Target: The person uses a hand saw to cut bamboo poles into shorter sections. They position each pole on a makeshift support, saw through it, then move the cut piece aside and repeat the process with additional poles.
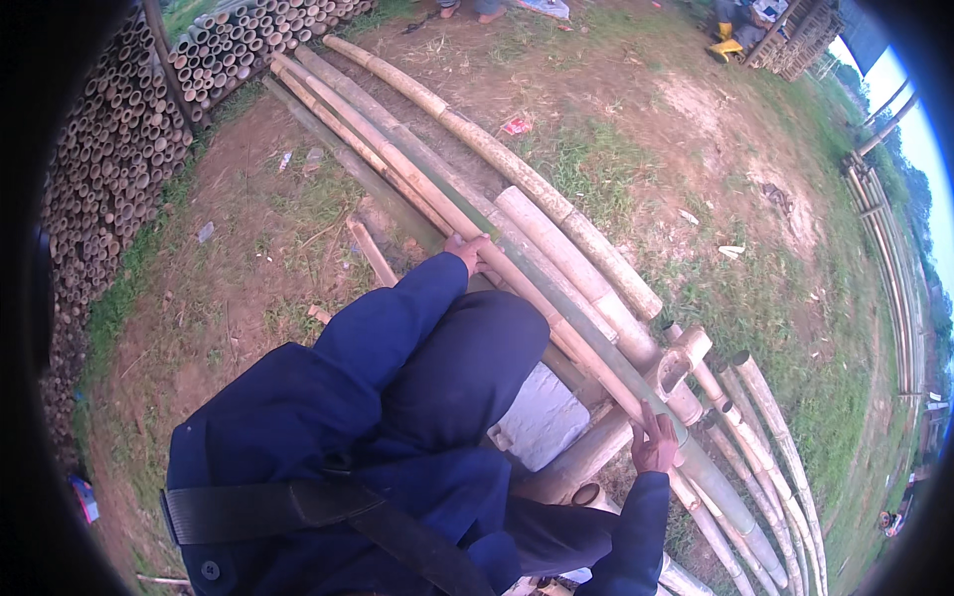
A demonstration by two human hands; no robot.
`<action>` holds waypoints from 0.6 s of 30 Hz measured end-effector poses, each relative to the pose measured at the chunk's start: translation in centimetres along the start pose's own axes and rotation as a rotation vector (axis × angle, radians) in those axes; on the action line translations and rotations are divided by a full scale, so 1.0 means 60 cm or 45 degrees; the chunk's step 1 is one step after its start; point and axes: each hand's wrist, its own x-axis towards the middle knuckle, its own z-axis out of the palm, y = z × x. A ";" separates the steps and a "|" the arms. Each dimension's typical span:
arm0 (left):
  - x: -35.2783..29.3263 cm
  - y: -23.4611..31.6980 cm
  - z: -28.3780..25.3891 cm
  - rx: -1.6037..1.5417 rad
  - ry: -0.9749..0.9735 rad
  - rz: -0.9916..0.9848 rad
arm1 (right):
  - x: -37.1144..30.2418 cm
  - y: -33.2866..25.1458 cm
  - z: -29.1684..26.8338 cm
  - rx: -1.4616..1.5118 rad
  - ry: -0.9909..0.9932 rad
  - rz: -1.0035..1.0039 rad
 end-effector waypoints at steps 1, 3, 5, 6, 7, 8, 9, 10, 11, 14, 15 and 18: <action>-0.004 0.000 0.003 0.009 -0.065 -0.067 | -0.007 0.010 -0.005 -0.008 -0.007 0.021; -0.006 -0.003 0.015 0.018 -0.208 -0.197 | -0.026 0.039 -0.024 -0.039 -0.013 0.061; -0.011 -0.003 0.028 0.078 -0.292 -0.416 | -0.041 0.054 -0.049 -0.054 -0.008 0.093; -0.014 -0.005 0.038 0.108 -0.340 -0.527 | -0.053 0.066 -0.062 -0.094 0.013 0.086; -0.021 -0.008 0.045 0.115 -0.380 -0.545 | -0.064 0.072 -0.075 -0.132 0.036 0.079; -0.031 -0.014 0.052 0.124 -0.422 -0.564 | -0.076 0.078 -0.090 -0.156 -0.042 0.164; -0.040 -0.019 0.059 0.132 -0.465 -0.583 | -0.079 0.087 -0.099 -0.185 -0.030 0.138; -0.048 -0.023 0.066 0.149 -0.458 -0.584 | -0.084 0.090 -0.110 -0.214 -0.020 0.119; -0.055 -0.026 0.072 0.164 -0.451 -0.585 | -0.089 0.093 -0.119 -0.242 -0.010 0.099; -0.075 -0.033 0.094 0.178 -0.448 -0.515 | -0.103 0.106 -0.132 -0.252 -0.030 0.181; -0.079 -0.036 0.099 0.175 -0.449 -0.478 | -0.107 0.111 -0.132 -0.243 -0.035 0.207; -0.065 -0.043 0.080 0.132 -0.483 -0.444 | -0.099 0.111 -0.118 -0.199 -0.009 0.152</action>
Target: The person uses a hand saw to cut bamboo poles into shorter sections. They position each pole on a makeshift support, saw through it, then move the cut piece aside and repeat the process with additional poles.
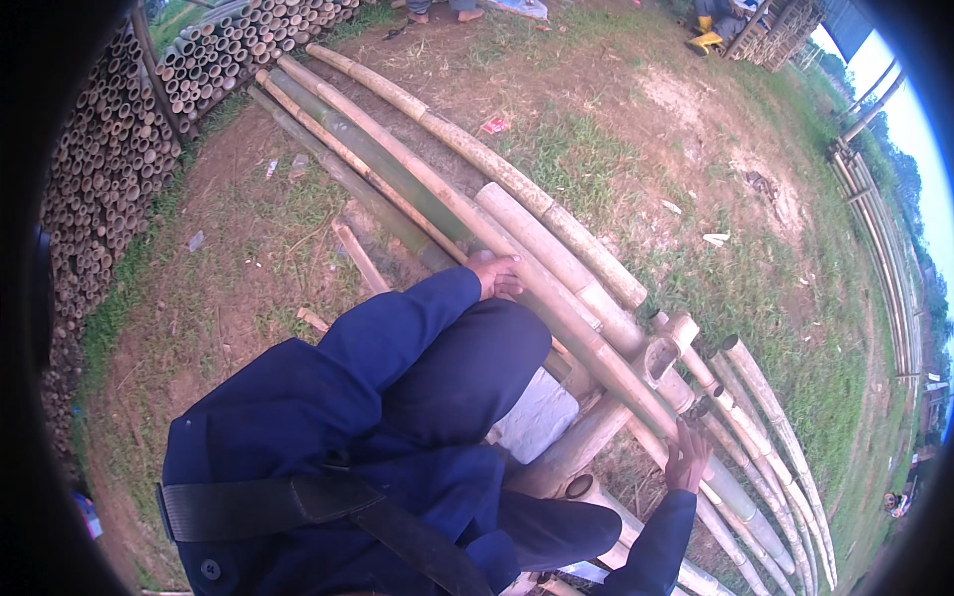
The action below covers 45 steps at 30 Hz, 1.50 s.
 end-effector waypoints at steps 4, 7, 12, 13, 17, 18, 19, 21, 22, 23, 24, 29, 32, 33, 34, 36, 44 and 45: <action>-0.022 -0.001 0.019 -0.041 -0.039 0.046 | -0.007 0.008 0.005 -0.018 0.056 -0.003; -0.029 -0.009 0.019 -0.042 -0.067 0.000 | -0.012 0.024 0.001 0.074 -0.037 0.136; -0.033 -0.021 0.024 -0.068 -0.041 -0.039 | -0.016 0.030 -0.008 0.062 0.005 0.083; -0.033 -0.022 0.026 -0.056 -0.079 -0.045 | -0.020 0.035 -0.009 0.068 0.021 0.081; -0.031 -0.026 0.041 -0.006 -0.217 -0.103 | -0.035 0.065 -0.013 0.084 0.058 0.140; -0.031 -0.026 0.045 0.006 -0.248 -0.125 | -0.039 0.075 -0.019 0.102 0.026 0.173; -0.032 -0.027 0.049 0.020 -0.266 -0.138 | -0.042 0.079 -0.027 0.103 0.020 0.183; -0.032 -0.029 0.061 0.047 -0.300 -0.163 | -0.050 0.091 -0.036 0.106 0.009 0.202; -0.029 -0.032 0.063 0.086 -0.337 -0.174 | -0.054 0.099 -0.036 0.116 0.009 0.198; -0.026 -0.035 0.067 0.126 -0.375 -0.185 | -0.058 0.106 -0.038 0.118 0.014 0.206; -0.023 -0.036 0.068 0.166 -0.413 -0.196 | -0.063 0.114 -0.041 0.121 0.018 0.215; -0.040 -0.035 0.095 0.300 -0.476 -0.391 | -0.086 0.151 -0.049 -0.111 0.028 0.186; -0.024 -0.044 0.075 0.286 -0.463 -0.299 | -0.078 0.140 -0.033 0.091 -0.011 0.300; -0.021 -0.046 0.069 0.303 -0.434 -0.246 | -0.084 0.140 -0.027 0.184 -0.043 0.338; -0.018 -0.045 0.064 0.319 -0.403 -0.190 | -0.079 0.130 -0.016 0.214 -0.013 0.290; -0.028 -0.034 0.034 0.198 -0.302 -0.243 | -0.069 0.087 -0.005 0.252 0.001 0.245; -0.019 0.012 0.005 0.171 -0.210 -0.111 | -0.016 0.061 0.012 0.263 0.119 0.145; -0.015 0.018 0.007 0.156 -0.219 -0.085 | -0.007 0.059 0.005 0.235 0.128 0.142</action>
